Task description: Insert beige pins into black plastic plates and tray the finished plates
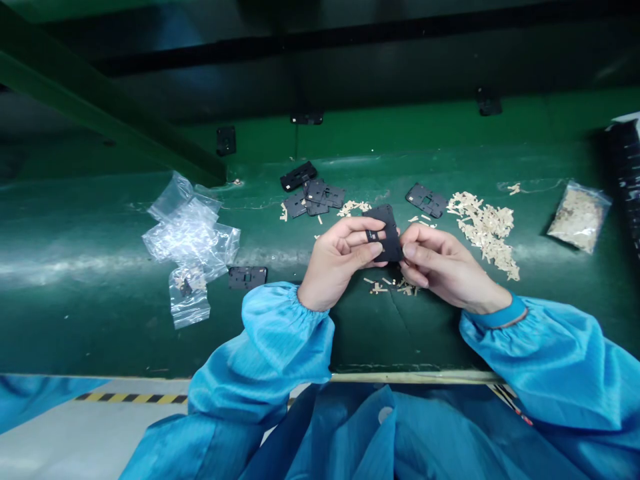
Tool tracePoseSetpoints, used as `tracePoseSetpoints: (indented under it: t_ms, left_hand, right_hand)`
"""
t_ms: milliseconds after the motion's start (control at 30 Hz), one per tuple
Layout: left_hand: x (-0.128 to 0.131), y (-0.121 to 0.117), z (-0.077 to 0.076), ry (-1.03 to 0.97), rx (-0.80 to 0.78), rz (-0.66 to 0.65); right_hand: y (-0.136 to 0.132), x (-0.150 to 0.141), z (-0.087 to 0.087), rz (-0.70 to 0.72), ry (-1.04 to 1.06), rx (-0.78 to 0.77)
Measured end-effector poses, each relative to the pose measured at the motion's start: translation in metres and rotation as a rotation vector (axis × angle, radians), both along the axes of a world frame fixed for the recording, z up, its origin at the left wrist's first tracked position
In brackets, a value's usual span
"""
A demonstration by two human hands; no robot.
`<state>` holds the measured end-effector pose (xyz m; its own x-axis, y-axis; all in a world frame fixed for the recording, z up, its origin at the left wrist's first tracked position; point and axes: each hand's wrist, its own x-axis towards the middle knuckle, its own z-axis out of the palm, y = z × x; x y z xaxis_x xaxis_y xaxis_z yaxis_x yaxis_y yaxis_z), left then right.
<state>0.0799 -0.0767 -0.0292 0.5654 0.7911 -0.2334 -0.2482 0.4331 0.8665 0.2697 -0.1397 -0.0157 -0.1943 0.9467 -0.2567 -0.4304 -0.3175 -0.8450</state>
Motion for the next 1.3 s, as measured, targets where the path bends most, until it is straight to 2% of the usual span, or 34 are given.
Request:
tracePoseSetpoints:
  t_ms: [400, 667, 933, 1300]
  left_hand:
    - [-0.0016, 0.0009, 0.0038, 0.041, -0.005, -0.062]
    - [-0.0011, 0.0002, 0.0037, 0.077, -0.002, -0.032]
    - [0.0003, -0.0005, 0.0053, 0.046, -0.027, 0.01]
    - [0.0016, -0.002, 0.006, 0.015, -0.055, 0.034]
  right_hand:
    - [0.0024, 0.0064, 0.002, 0.054, -0.089, 0.017]
    - [0.0005, 0.008, -0.0011, 0.051, -0.183, 0.086]
    - [-0.0012, 0.0031, 0.0029, -0.007, -0.277, 0.131]
    - [-0.0053, 0.0006, -0.0045, -0.099, -0.398, 0.233]
